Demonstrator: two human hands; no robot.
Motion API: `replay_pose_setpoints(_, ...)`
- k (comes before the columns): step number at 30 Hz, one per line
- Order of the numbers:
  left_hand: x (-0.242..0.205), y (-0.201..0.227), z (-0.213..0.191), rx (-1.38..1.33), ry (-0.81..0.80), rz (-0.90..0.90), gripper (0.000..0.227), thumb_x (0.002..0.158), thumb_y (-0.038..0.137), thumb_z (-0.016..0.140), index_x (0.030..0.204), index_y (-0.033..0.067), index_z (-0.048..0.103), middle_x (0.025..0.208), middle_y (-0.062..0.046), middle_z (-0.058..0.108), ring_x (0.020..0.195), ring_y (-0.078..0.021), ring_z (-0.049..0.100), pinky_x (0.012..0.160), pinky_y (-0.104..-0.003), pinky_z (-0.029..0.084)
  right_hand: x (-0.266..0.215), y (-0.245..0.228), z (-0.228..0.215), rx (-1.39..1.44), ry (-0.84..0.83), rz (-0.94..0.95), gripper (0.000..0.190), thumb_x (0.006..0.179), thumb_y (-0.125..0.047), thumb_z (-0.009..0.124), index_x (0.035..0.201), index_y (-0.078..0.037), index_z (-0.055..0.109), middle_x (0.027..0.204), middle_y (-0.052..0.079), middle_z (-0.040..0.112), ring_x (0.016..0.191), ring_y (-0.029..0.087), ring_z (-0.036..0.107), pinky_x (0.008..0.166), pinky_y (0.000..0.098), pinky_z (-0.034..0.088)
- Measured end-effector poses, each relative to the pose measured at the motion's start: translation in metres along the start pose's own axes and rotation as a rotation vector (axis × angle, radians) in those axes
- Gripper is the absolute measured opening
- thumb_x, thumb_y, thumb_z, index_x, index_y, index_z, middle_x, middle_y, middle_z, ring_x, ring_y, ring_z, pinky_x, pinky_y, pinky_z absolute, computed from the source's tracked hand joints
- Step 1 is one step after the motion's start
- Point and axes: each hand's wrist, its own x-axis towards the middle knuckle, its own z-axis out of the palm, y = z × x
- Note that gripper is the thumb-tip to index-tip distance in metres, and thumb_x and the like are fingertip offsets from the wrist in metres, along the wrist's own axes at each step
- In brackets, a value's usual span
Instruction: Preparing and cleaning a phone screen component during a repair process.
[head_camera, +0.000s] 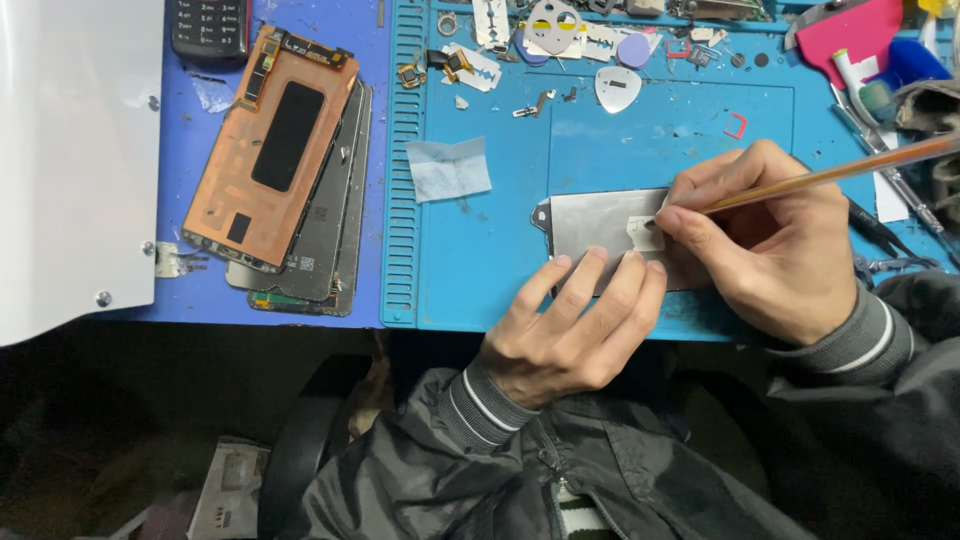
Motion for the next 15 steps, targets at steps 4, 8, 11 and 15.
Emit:
replay_pose_setpoints(4,-0.0004,-0.0002,0.0001,0.008,0.002,-0.001,0.015,0.096,0.02,0.077,0.111,0.0222,0.077,0.113,0.01,0.072,0.104,-0.0079,0.067,0.102,-0.027,0.043,0.0007,-0.0013,0.0,-0.033,-0.009,0.0,0.025,0.091,0.013,0.071,0.094,0.003,0.048,0.102,0.018,0.067,0.076,0.019,0.065,0.069,0.0255,0.056)
replay_pose_setpoints(8,0.0005,0.0,-0.0005,0.0,-0.003,-0.002,0.015,0.096,0.02,0.078,0.111,0.0218,0.077,0.113,0.009,0.072,0.105,-0.0082,0.068,0.102,-0.027,0.043,0.0001,-0.0013,-0.0001,-0.012,-0.005,0.014,0.024,0.093,0.013,0.069,0.097,0.003,0.047,0.104,0.018,0.067,0.078,0.018,0.063,0.07,0.0246,0.055)
replay_pose_setpoints(11,0.0003,-0.0004,-0.0004,0.008,0.001,0.003,0.015,0.096,0.021,0.078,0.111,0.0224,0.077,0.113,0.01,0.072,0.105,-0.008,0.067,0.102,-0.027,0.043,-0.0011,0.0002,-0.0049,0.06,-0.003,0.054,0.023,0.094,0.012,0.067,0.099,0.002,0.047,0.102,0.018,0.066,0.077,0.019,0.065,0.07,0.0253,0.058)
replay_pose_setpoints(15,-0.0009,0.0004,0.001,0.003,-0.006,0.006,0.016,0.097,0.021,0.076,0.113,0.0219,0.076,0.114,0.009,0.072,0.106,-0.0083,0.067,0.102,-0.027,0.043,0.0005,-0.0028,-0.004,-0.063,-0.04,-0.039,0.022,0.088,0.012,0.071,0.093,0.006,0.051,0.098,0.019,0.068,0.074,0.02,0.065,0.067,0.0256,0.055)
